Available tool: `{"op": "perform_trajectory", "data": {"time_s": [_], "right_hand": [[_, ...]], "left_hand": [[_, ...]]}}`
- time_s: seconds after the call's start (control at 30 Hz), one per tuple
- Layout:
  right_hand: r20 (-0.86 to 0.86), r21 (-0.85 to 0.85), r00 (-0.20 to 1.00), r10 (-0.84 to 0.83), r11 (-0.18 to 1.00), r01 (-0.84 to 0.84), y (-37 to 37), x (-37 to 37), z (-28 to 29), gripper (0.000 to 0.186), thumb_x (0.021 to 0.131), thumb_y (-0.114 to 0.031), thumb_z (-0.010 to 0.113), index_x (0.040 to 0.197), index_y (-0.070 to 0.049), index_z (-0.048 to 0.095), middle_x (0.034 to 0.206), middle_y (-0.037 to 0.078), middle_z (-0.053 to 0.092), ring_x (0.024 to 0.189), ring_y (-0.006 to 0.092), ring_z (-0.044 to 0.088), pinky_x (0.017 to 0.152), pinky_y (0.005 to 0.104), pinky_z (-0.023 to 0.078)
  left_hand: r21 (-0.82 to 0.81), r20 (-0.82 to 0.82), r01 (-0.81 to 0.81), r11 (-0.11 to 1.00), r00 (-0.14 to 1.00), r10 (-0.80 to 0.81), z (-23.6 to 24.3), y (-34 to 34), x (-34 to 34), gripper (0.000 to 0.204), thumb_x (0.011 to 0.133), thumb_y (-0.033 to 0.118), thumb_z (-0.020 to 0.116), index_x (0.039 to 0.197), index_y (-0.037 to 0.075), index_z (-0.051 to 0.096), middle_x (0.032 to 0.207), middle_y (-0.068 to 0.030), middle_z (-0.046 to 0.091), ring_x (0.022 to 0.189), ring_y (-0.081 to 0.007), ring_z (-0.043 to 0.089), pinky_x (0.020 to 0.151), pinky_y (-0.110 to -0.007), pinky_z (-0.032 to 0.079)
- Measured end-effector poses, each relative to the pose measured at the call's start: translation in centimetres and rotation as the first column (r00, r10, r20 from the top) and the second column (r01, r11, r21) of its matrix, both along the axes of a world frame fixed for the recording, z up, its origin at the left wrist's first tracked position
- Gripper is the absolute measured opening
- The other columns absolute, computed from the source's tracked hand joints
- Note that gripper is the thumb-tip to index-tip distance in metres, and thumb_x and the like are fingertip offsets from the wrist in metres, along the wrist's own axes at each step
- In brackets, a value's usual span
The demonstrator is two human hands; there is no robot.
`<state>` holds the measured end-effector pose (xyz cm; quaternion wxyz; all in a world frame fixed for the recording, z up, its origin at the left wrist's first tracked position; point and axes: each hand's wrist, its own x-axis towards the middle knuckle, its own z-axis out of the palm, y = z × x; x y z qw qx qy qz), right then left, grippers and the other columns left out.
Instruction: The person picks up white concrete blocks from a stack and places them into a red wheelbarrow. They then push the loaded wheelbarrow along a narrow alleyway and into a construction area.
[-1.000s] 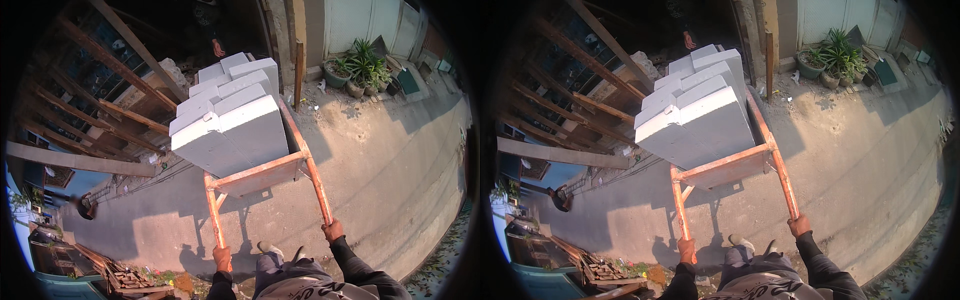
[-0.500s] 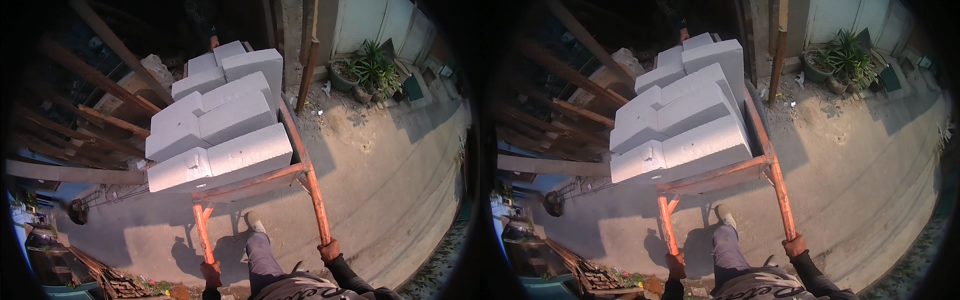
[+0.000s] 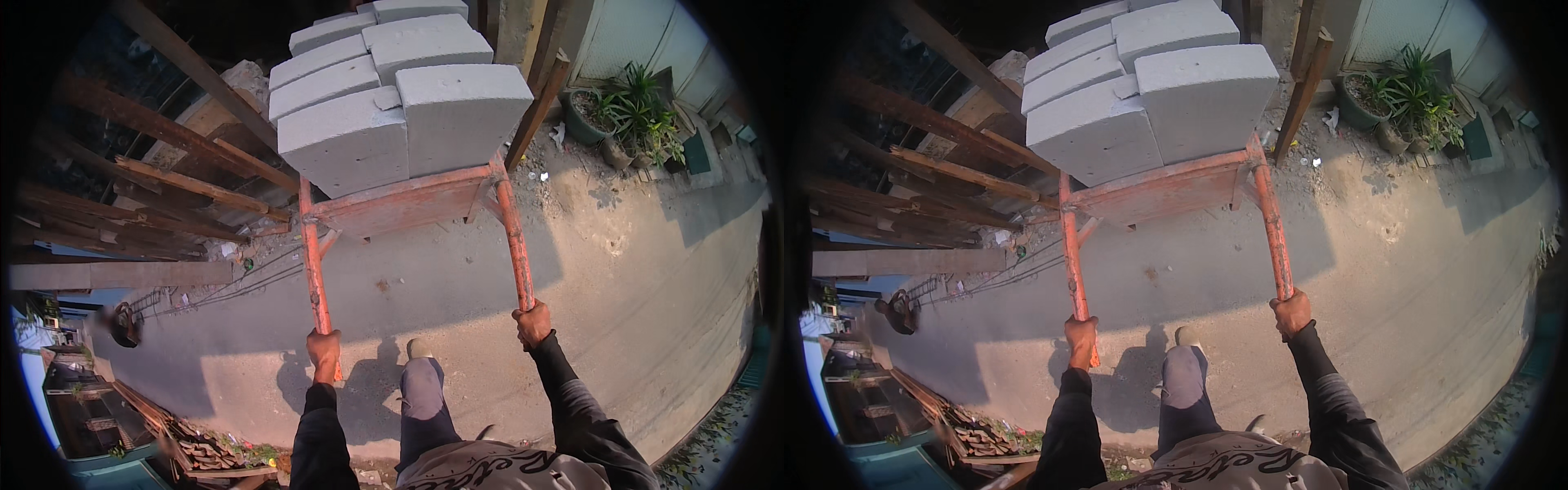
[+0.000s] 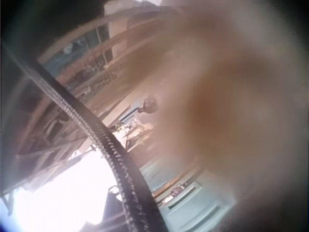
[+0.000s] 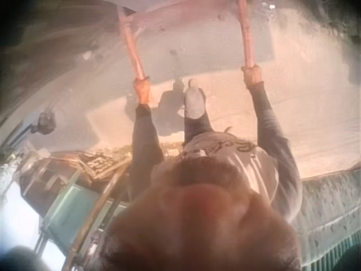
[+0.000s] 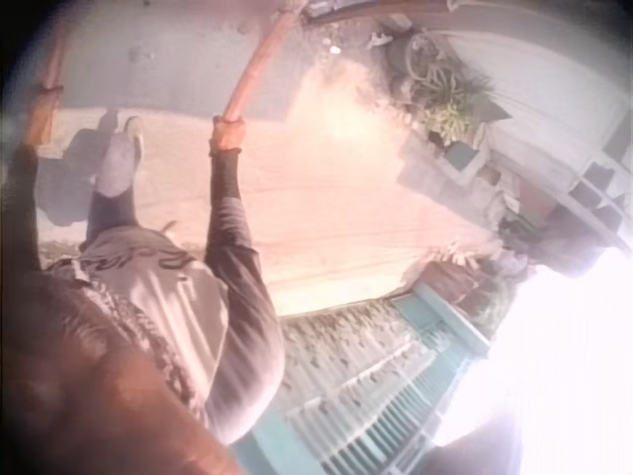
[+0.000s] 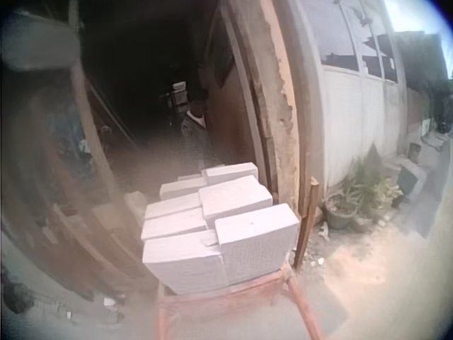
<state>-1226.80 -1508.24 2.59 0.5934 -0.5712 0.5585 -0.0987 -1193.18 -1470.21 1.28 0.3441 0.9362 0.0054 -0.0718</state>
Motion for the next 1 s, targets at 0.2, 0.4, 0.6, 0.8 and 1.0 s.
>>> {"op": "perform_trajectory", "data": {"time_s": [0.2,0.4,0.6,0.8,1.0], "right_hand": [[-0.073,-0.331,0.995,0.064,0.94,-0.085,-5.6,6.1,-2.2,0.017,0.08,-0.009,0.066,0.09,0.003,0.057,0.056,0.006,0.054,0.04,0.0189,0.056,0.038,0.0367,0.049],[-0.247,-0.165,0.967,0.057,0.981,-0.1,-15.3,12.3,5.1,0.025,0.079,-0.013,0.068,0.097,0.005,0.064,0.067,0.016,0.065,0.049,0.0269,0.066,0.048,0.0423,0.055],[-0.361,-0.231,0.927,0.102,0.953,-0.195,-24.1,14.7,8.3,0.036,0.077,-0.025,0.069,0.101,0.003,0.07,0.086,0.027,0.072,0.079,0.0381,0.074,0.076,0.0459,0.059],[-0.415,-0.239,0.893,0.176,0.925,-0.294,-28.8,17.8,12.1,0.039,0.077,-0.028,0.069,0.104,0.001,0.07,0.099,0.027,0.072,0.096,0.0423,0.071,0.086,0.0485,0.056],[-0.402,-0.221,0.891,0.211,0.922,-0.318,-32.6,20.7,14.2,0.039,0.077,-0.03,0.071,0.1,0.002,0.069,0.094,0.026,0.072,0.093,0.0431,0.071,0.084,0.0479,0.056]], "left_hand": [[-0.08,-0.215,0.004,0.997,0.976,-0.021,1.7,-8.8,6.5,0.021,0.076,0.013,0.071,0.086,-0.002,0.063,0.063,-0.0114,0.062,0.051,-0.0245,0.065,0.049,-0.04,0.051],[-0.226,-0.271,-0.006,0.974,0.961,-0.057,3.8,-14.7,9.3,0.017,0.077,0.008,0.069,0.083,-0.004,0.058,0.061,-0.0119,0.06,0.045,-0.0243,0.06,0.043,-0.038,0.05],[-0.252,-0.353,-0.064,0.966,0.935,-0.03,9.4,-22.4,11.8,0.013,0.08,0.002,0.065,0.083,0.0,0.053,0.058,-0.0077,0.053,0.04,-0.0203,0.052,0.037,-0.037,0.044],[-0.182,-0.449,-0.163,0.97,0.891,0.066,13.7,-26.6,12.9,0.012,0.078,0.001,0.065,0.079,0.0,0.053,0.056,-0.0095,0.053,0.04,-0.0235,0.055,0.036,-0.039,0.045],[-0.118,-0.463,-0.174,0.978,0.881,0.101,16.6,-29.8,16.0,0.013,0.079,0.002,0.064,0.075,0.0,0.052,0.055,-0.0087,0.051,0.039,-0.0228,0.054,0.036,-0.038,0.044]]}}
